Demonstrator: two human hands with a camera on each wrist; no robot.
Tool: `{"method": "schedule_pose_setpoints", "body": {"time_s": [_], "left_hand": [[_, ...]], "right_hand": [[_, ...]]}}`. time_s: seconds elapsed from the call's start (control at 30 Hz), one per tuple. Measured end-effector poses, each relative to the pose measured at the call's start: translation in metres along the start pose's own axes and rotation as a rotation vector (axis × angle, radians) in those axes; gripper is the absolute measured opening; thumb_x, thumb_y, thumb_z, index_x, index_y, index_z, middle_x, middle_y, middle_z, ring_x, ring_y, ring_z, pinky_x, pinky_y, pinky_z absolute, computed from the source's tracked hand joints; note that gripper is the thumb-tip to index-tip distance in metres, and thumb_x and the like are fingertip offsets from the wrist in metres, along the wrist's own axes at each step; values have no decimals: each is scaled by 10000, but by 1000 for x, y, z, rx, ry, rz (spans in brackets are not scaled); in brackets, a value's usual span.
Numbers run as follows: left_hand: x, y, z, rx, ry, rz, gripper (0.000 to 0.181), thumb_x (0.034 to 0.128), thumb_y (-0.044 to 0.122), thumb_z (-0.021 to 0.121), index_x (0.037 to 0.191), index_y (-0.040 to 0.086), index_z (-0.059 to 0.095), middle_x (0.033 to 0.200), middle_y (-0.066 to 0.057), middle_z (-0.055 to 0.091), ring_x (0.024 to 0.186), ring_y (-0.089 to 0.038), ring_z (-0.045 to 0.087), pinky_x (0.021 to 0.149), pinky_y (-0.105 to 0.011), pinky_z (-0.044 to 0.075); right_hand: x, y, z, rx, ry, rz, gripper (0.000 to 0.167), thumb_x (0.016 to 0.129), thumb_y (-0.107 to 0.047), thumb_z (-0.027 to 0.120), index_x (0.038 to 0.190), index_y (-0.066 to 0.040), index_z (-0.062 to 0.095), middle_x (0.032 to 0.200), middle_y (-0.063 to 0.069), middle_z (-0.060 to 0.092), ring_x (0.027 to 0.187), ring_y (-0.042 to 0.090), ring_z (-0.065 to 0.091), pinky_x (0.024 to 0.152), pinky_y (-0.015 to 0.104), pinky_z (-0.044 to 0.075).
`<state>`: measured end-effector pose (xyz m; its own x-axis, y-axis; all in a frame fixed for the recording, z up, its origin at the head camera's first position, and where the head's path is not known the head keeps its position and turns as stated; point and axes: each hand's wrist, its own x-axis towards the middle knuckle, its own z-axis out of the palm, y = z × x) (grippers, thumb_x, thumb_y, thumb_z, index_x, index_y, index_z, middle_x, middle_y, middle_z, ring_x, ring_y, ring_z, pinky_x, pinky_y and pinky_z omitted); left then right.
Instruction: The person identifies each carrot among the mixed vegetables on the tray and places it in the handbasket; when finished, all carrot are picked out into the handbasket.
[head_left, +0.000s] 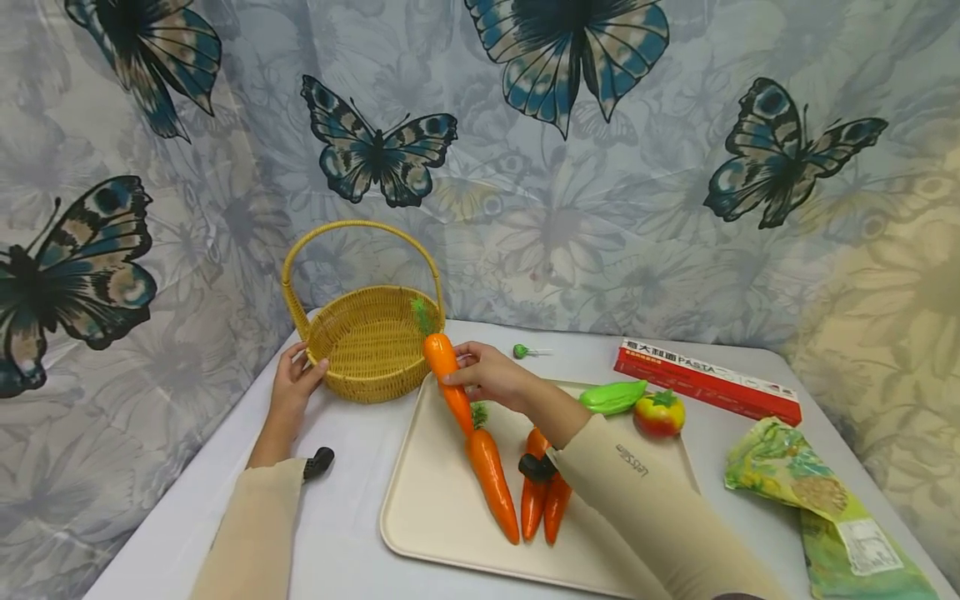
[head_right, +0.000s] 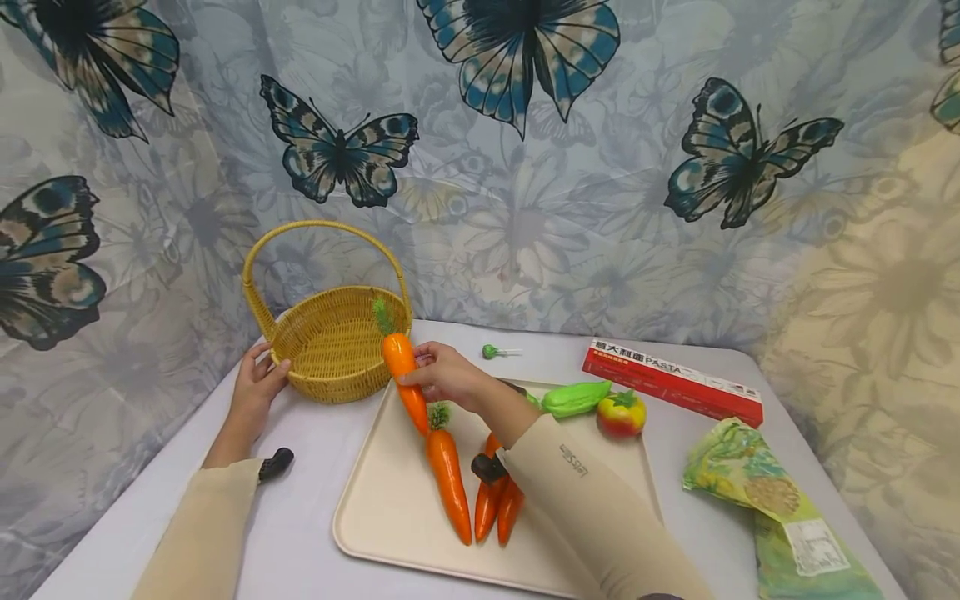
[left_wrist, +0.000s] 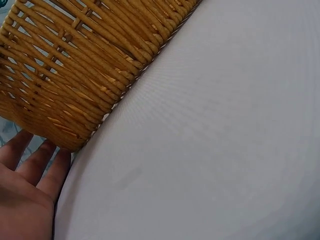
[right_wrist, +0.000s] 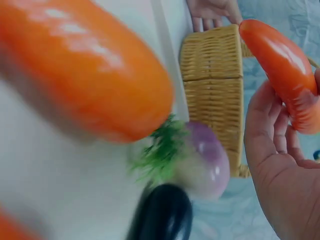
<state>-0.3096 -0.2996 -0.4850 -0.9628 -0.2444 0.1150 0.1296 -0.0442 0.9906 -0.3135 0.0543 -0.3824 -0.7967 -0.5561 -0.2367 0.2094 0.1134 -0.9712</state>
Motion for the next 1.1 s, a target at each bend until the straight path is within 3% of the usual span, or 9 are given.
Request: {"method": "schedule_pose_setpoints", "body": {"time_s": [0.1, 0.23, 0.43, 0.77, 0.93, 1.1], "left_hand": [[0, -1, 1, 3, 6, 8, 711, 926, 283, 687, 1497, 186, 275, 1593, -138, 184, 1407, -306, 293, 1068, -310, 377], [2, 0, 1, -12, 3, 27, 700, 927, 275, 686, 1492, 181, 283, 1589, -135, 199, 1403, -301, 300, 1056, -295, 390], [1, 0, -1, -17, 4, 24, 702, 931, 262, 682, 1495, 168, 277, 1588, -137, 203, 1406, -296, 296, 1042, -272, 400], [-1, 3, 4, -37, -11, 16, 694, 939, 205, 674, 1497, 134, 267, 1587, -130, 208, 1406, -288, 302, 1078, -337, 370], [-5, 4, 4, -26, -5, 7, 714, 937, 217, 679, 1501, 114, 255, 1582, -139, 213, 1408, -293, 296, 1092, -373, 350], [0, -3, -1, -10, 10, 19, 705, 918, 265, 703, 1480, 156, 293, 1581, -128, 228, 1402, -286, 308, 1083, -360, 362]], "right_hand": [[22, -8, 9, -31, 7, 4, 487, 878, -79, 704, 1292, -39, 451, 1063, 131, 583, 764, 221, 622, 671, 360, 548], [53, -19, 21, -66, -2, -22, 500, 892, -154, 703, 1305, -36, 447, 1084, 150, 616, 814, 231, 647, 692, 357, 560], [93, -28, 42, -12, -3, -51, 489, 911, -153, 694, 1321, -42, 453, 1106, 141, 625, 886, 226, 643, 729, 328, 562], [129, -23, 65, 92, 199, -192, 531, 893, -84, 717, 1361, -41, 467, 1112, 107, 551, 976, 229, 601, 793, 354, 548], [141, -10, 75, -21, 197, -181, 538, 870, -54, 735, 1343, -49, 477, 1077, 89, 542, 929, 220, 587, 745, 351, 554], [147, -7, 78, -174, 119, -148, 522, 869, -64, 740, 1322, -60, 479, 1048, 93, 535, 887, 214, 585, 711, 351, 556]]}}
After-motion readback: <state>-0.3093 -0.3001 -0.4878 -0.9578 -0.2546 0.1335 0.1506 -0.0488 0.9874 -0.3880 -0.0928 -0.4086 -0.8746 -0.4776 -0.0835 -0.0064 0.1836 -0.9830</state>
